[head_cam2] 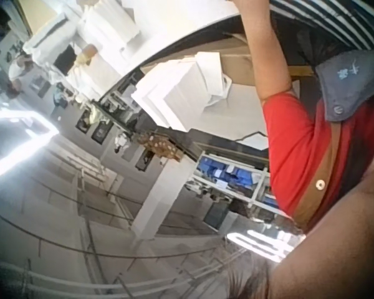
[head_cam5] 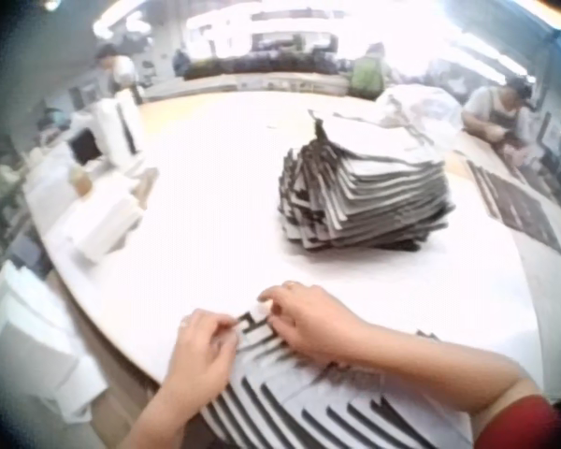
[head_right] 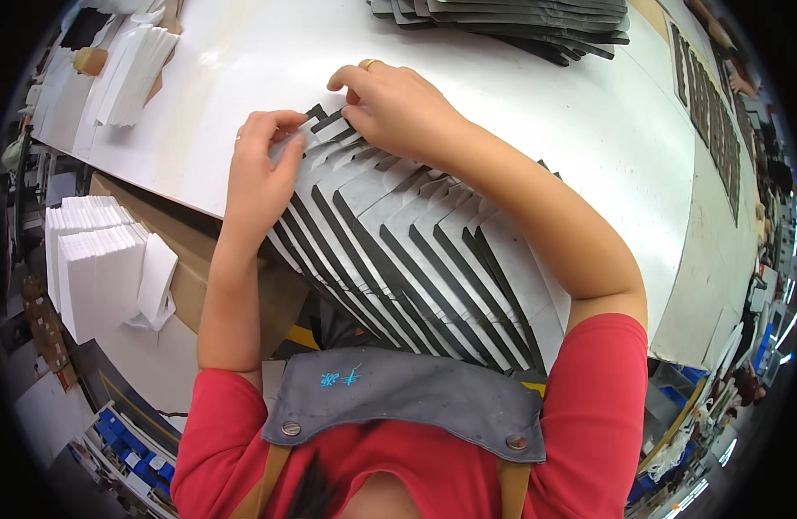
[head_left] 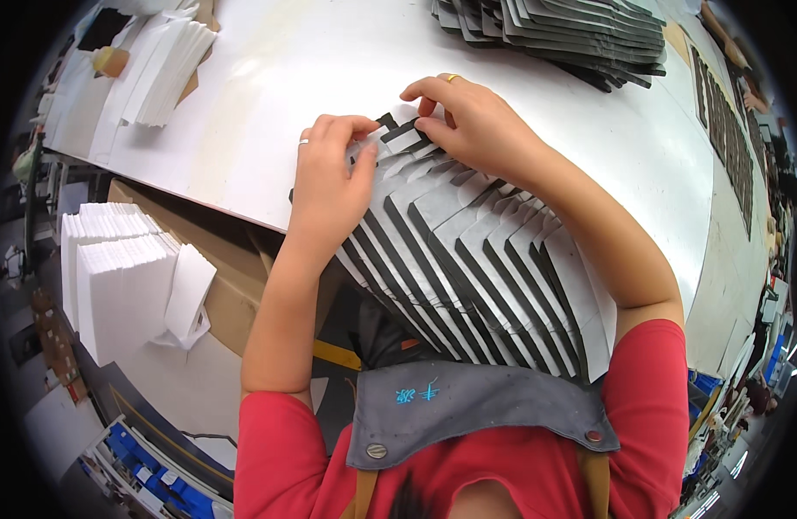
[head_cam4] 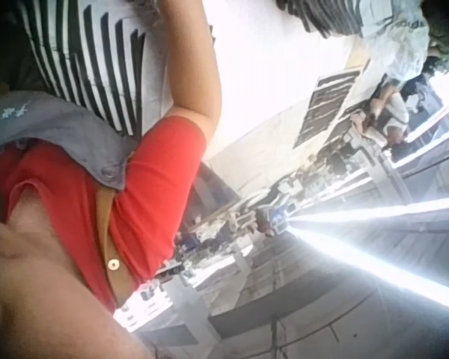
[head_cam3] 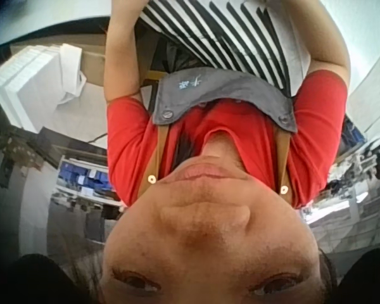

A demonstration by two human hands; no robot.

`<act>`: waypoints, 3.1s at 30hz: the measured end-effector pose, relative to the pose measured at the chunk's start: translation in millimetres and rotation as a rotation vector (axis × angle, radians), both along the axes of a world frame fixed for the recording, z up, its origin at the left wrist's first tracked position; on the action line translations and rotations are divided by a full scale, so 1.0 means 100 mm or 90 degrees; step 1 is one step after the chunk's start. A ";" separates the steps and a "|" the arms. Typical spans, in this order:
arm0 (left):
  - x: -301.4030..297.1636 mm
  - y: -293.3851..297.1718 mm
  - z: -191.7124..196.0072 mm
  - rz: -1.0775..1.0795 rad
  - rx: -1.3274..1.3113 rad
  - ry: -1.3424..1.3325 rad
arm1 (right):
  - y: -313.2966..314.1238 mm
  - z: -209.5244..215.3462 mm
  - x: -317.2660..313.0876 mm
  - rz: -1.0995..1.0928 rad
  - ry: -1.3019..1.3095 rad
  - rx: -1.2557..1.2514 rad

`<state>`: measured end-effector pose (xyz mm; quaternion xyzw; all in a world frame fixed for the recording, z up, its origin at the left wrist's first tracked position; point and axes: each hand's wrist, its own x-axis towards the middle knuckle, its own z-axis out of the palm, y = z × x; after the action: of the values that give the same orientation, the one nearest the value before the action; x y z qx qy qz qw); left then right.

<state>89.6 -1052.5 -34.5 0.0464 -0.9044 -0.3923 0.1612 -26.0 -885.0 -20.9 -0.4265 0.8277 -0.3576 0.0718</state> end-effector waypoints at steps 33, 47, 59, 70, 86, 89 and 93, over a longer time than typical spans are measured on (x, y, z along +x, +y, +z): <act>0.08 0.07 -0.02 -0.047 -0.208 0.061 | 0.25 -0.02 0.10 0.019 -0.005 0.004; 0.08 0.09 -0.06 -0.041 -0.256 0.086 | 0.27 -0.07 0.11 0.071 0.263 0.077; 0.08 0.07 -0.08 -0.038 -0.232 0.098 | 0.23 -0.02 0.04 0.114 0.003 -0.017; 0.06 -0.03 -0.05 0.074 -0.037 0.036 | -0.26 0.03 -0.04 0.043 -0.099 0.005; 0.08 -0.16 -0.04 -0.006 -0.059 0.036 | -0.19 -0.07 -0.07 0.124 -0.129 -0.039; 0.10 -0.14 -0.07 -0.008 -0.149 0.078 | -0.15 -0.06 -0.05 0.146 -0.057 -0.025; 0.11 -0.11 -0.05 -0.012 -0.216 0.088 | -0.08 -0.14 -0.04 0.170 0.151 -0.048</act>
<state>100.9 -1063.4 -39.3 -0.0169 -0.9449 -0.2376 0.2245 -29.8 -892.5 -34.6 -0.5745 0.7523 -0.3224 0.0044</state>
